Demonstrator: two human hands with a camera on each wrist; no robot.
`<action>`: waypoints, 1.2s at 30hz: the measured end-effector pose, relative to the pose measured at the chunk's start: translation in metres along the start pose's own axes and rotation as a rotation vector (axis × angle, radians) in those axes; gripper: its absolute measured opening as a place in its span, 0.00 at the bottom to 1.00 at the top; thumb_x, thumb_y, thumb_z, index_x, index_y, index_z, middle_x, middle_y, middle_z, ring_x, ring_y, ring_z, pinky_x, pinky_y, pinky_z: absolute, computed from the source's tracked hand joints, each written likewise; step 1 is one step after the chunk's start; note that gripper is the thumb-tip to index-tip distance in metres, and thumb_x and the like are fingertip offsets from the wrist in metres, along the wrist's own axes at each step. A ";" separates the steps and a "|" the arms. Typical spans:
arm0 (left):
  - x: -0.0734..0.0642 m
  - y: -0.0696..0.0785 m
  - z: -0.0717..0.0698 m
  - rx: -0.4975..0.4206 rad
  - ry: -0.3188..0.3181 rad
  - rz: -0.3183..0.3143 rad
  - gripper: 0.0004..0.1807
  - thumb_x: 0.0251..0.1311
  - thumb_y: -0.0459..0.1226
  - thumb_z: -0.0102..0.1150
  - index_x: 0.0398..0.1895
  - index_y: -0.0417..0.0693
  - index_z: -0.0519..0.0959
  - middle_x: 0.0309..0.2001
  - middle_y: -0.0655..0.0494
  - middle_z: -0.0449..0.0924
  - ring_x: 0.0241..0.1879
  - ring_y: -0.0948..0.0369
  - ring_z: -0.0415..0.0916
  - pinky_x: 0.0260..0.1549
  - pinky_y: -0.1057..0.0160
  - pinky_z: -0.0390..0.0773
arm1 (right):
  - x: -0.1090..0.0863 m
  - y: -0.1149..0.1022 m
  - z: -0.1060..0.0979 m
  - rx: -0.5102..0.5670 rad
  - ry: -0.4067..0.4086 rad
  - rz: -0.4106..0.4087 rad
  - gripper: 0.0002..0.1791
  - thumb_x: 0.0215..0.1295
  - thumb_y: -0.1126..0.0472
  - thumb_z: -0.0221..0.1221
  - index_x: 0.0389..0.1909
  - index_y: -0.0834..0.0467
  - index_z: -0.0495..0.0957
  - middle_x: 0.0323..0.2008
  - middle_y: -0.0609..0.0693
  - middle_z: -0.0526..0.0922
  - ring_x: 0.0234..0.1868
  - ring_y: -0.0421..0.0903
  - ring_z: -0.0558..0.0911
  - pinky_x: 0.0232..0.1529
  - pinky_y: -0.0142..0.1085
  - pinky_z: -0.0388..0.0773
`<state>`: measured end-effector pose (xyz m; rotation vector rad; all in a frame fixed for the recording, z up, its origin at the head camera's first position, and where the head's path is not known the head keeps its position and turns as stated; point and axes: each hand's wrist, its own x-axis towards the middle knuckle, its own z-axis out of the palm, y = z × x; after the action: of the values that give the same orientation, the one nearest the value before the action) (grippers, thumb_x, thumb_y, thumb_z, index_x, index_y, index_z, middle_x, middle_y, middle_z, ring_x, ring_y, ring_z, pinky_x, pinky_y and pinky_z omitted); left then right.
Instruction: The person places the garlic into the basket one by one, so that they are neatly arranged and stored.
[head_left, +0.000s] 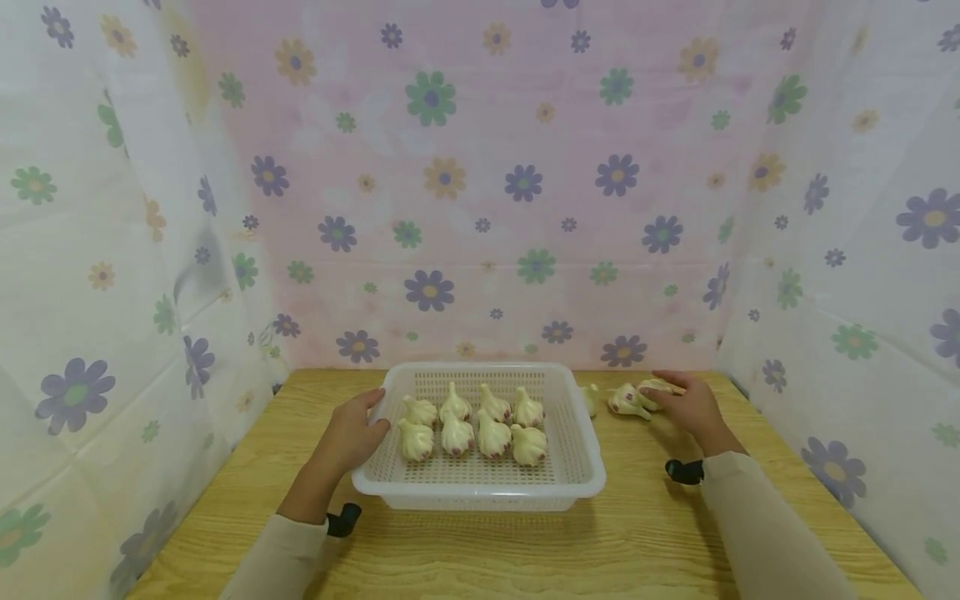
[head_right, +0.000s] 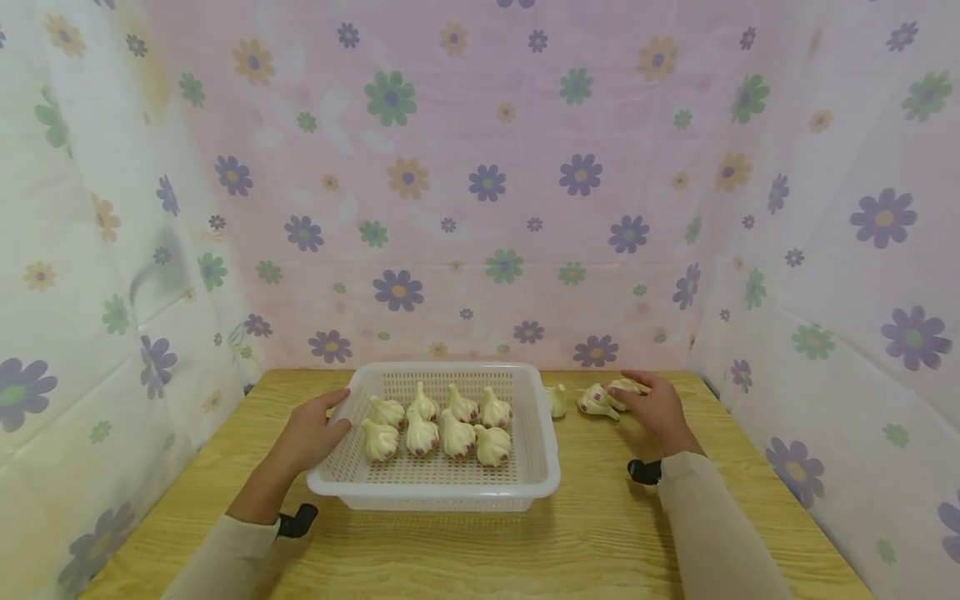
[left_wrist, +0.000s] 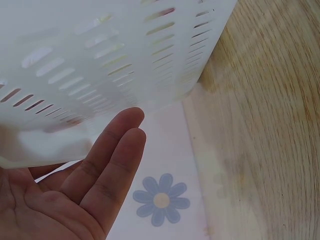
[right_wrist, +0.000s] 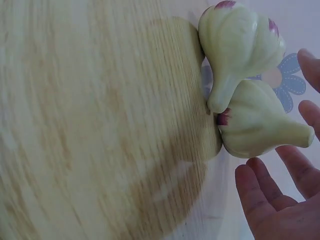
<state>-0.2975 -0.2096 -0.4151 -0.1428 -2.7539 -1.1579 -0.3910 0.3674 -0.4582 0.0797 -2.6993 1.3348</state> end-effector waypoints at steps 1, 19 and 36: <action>0.000 0.000 0.000 -0.001 0.000 -0.001 0.34 0.68 0.35 0.55 0.77 0.36 0.65 0.75 0.36 0.66 0.56 0.46 0.79 0.35 0.60 0.86 | 0.000 0.001 0.000 -0.001 0.000 0.004 0.43 0.71 0.38 0.61 0.78 0.59 0.65 0.78 0.68 0.59 0.73 0.71 0.65 0.66 0.63 0.71; 0.001 0.001 0.001 0.026 0.011 -0.006 0.34 0.68 0.36 0.55 0.76 0.37 0.66 0.75 0.38 0.66 0.61 0.45 0.77 0.39 0.58 0.85 | 0.003 0.019 0.004 -0.030 0.034 0.048 0.39 0.70 0.45 0.65 0.76 0.59 0.67 0.71 0.73 0.67 0.67 0.70 0.71 0.63 0.64 0.72; 0.000 0.001 -0.001 -0.017 -0.013 -0.018 0.34 0.68 0.36 0.55 0.77 0.38 0.64 0.74 0.35 0.66 0.47 0.49 0.84 0.28 0.62 0.85 | 0.000 0.017 0.003 -0.086 0.030 0.009 0.37 0.70 0.50 0.66 0.75 0.60 0.67 0.70 0.74 0.67 0.65 0.70 0.75 0.60 0.62 0.76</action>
<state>-0.2974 -0.2092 -0.4138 -0.1286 -2.7624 -1.1887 -0.3928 0.3752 -0.4736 0.0386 -2.7307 1.2106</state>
